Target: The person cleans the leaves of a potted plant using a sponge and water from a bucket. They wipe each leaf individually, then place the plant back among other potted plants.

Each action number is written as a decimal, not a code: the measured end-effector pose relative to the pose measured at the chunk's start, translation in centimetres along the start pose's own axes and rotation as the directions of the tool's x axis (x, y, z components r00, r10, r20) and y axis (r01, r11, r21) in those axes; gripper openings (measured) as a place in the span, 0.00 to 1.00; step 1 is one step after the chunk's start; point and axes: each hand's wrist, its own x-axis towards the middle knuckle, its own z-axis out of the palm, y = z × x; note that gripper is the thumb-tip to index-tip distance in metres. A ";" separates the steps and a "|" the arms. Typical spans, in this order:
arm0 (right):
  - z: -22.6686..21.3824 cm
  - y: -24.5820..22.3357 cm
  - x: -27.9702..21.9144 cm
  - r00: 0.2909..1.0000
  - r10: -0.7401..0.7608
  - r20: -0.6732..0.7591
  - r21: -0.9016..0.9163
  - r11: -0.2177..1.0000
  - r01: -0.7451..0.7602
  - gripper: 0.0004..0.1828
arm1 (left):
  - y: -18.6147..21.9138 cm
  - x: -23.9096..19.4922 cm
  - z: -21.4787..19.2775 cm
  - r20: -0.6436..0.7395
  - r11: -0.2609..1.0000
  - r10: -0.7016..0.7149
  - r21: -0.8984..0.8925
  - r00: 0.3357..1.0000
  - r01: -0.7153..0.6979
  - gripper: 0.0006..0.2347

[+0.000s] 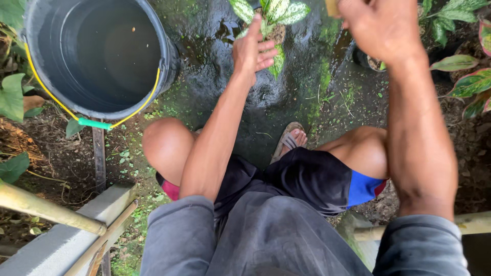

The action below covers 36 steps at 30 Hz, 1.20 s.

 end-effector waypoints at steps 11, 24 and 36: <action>7.4 5.2 -0.2 0.992 0.090 0.092 -0.017 0.996 -0.088 0.08 | -4.3 3.7 2.8 0.132 0.866 0.055 -0.499 0.990 0.018 0.24; 14.9 7.1 1.6 0.876 -0.425 0.227 -0.368 0.795 0.482 0.17 | -5.6 3.1 0.4 0.295 0.779 0.140 -0.622 0.945 0.079 0.35; 14.4 6.7 3.0 0.891 -0.368 0.266 -0.420 0.788 0.451 0.17 | -5.4 2.9 0.4 0.364 0.670 0.175 -0.725 0.915 0.160 0.37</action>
